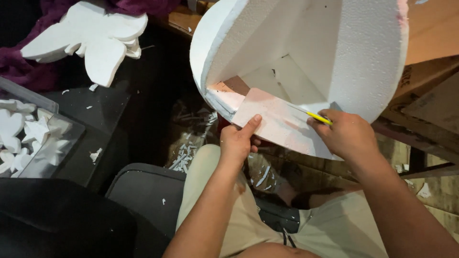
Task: Trimming small foam blocks with a utility knife and fitting them into a larger teardrop-shaped foam assembly.
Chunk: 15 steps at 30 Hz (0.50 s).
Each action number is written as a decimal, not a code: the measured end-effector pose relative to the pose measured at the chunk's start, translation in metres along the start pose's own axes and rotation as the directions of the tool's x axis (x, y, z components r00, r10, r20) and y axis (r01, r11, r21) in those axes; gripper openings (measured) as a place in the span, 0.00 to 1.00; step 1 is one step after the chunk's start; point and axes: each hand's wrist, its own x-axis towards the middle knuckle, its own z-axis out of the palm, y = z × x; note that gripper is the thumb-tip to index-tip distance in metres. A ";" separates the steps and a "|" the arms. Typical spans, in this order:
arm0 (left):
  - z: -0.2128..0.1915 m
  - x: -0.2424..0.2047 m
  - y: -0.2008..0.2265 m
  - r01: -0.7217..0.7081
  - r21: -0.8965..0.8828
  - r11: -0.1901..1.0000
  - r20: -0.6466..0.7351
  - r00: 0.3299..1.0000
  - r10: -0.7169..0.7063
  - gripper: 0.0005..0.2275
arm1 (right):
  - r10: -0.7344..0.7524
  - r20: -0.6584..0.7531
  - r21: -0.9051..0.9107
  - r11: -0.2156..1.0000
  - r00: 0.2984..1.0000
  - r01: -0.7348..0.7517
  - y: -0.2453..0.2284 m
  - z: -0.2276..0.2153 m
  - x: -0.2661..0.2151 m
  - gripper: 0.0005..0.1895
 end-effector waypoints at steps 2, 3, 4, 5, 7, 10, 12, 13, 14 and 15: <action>-0.002 -0.002 0.005 0.016 0.031 0.999 -0.005 1.000 -0.016 0.19 | 0.042 0.022 0.013 0.999 0.999 -0.042 -0.007 -0.008 -0.004 0.27; -0.004 -0.004 0.006 0.030 0.063 0.998 -0.007 1.000 -0.030 0.19 | 0.086 0.042 0.027 0.996 0.995 -0.087 -0.011 -0.012 -0.007 0.28; -0.005 0.002 -0.001 0.034 0.062 0.998 -0.010 0.999 -0.033 0.19 | 0.085 0.045 0.024 0.996 0.995 -0.086 -0.013 -0.014 -0.009 0.28; -0.005 0.007 -0.007 -0.016 -0.048 0.999 0.029 0.999 0.017 0.17 | 0.109 0.058 0.042 0.993 0.992 -0.111 -0.015 -0.016 -0.011 0.27; -0.007 0.011 -0.013 -0.058 -0.160 0.985 0.062 0.996 0.069 0.16 | 0.134 0.071 0.059 0.989 0.988 -0.138 -0.017 -0.019 -0.014 0.27; -0.008 0.009 -0.012 -0.063 -0.115 0.991 0.076 0.995 0.072 0.16 | 0.158 0.079 0.079 0.983 0.984 -0.164 -0.013 -0.016 -0.013 0.25; -0.005 0.012 -0.015 -0.137 -0.152 0.979 0.066 0.987 0.148 0.17 | 0.099 0.010 0.099 0.990 0.995 -0.100 -0.007 -0.009 -0.007 0.27; -0.004 0.013 -0.017 -0.137 -0.153 0.979 0.066 0.987 0.148 0.17 | 0.099 0.010 0.099 0.990 0.995 -0.099 -0.007 -0.008 -0.007 0.27; -0.002 0.014 -0.018 -0.126 -0.161 0.979 0.043 0.990 0.135 0.16 | 0.096 -0.002 0.116 0.989 0.995 -0.095 -0.007 -0.008 -0.006 0.27; 0.000 0.015 -0.019 -0.115 -0.171 0.979 0.022 0.992 0.121 0.16 | 0.093 -0.014 0.133 0.987 0.996 -0.091 -0.007 -0.008 -0.004 0.27</action>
